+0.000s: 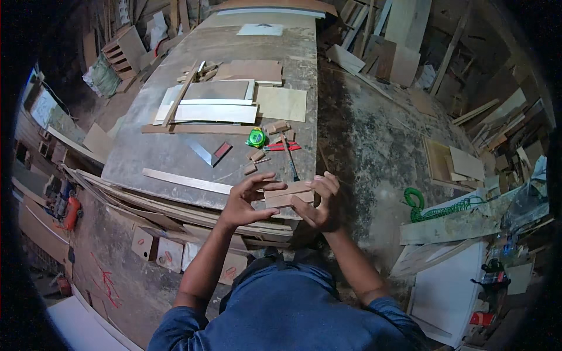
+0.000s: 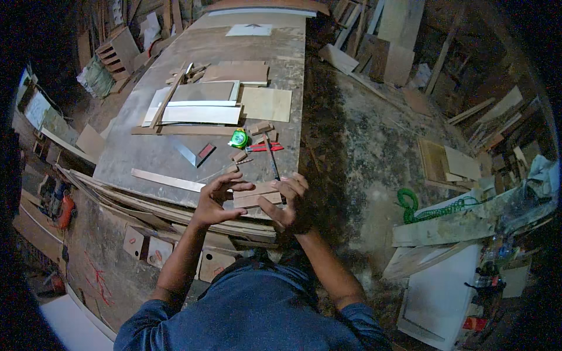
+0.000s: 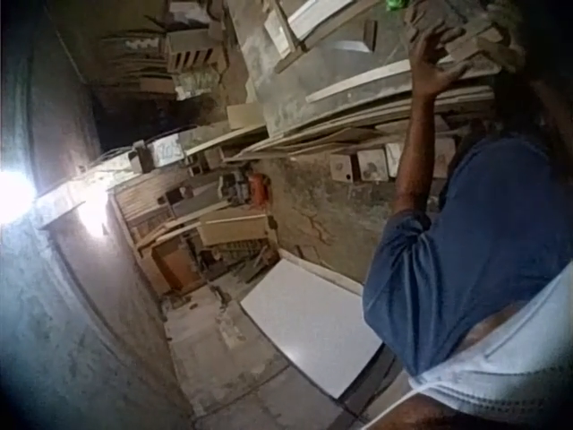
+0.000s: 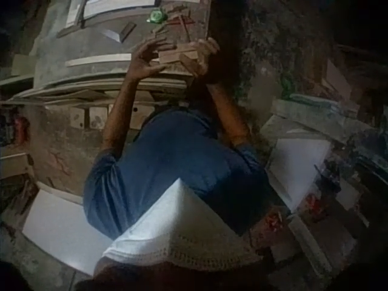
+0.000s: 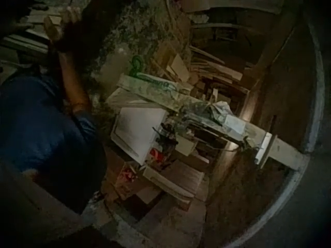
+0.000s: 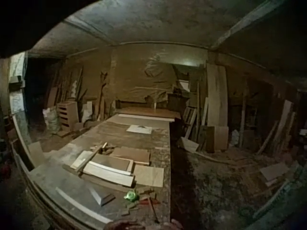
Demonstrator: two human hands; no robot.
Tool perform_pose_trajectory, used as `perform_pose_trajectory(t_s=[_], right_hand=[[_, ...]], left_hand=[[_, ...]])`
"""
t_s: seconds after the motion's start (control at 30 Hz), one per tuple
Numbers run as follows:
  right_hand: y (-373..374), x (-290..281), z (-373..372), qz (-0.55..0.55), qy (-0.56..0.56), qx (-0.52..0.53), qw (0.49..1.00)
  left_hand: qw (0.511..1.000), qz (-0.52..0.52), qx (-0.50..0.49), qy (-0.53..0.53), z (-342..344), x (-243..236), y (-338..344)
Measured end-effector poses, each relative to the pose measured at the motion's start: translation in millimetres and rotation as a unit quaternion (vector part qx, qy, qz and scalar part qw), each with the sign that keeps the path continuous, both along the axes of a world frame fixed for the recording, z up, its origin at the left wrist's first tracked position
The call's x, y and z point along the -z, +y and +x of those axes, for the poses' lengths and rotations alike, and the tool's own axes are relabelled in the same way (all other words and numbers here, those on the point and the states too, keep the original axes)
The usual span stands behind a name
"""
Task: The person is measuring a small piece of wood with a tape measure and then trimming the edge using a utility knife on a workbench.
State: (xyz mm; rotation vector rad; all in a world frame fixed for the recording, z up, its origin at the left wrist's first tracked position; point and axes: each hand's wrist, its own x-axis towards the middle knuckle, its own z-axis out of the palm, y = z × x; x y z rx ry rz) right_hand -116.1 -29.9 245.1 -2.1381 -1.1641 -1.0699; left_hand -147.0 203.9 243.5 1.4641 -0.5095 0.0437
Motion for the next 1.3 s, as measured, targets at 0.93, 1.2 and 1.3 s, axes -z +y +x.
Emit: perform_pose_trajectory(t_s=[0.93,1.2,1.3], right_hand=[[0,-7,0,0.02,0.017,-0.081,0.996],[3,-9,-6,0.036,0.028,-0.109,0.993],[4,-9,-6,0.046,0.02,-0.108,0.993]], left_hand=[[1.0,-0.019,-0.012,0.014,-7,-3,-2],[0.998,-0.028,-0.035,0.051,-16,-14,-4],[0.999,-0.021,-0.015,0.046,-13,-20,-3]])
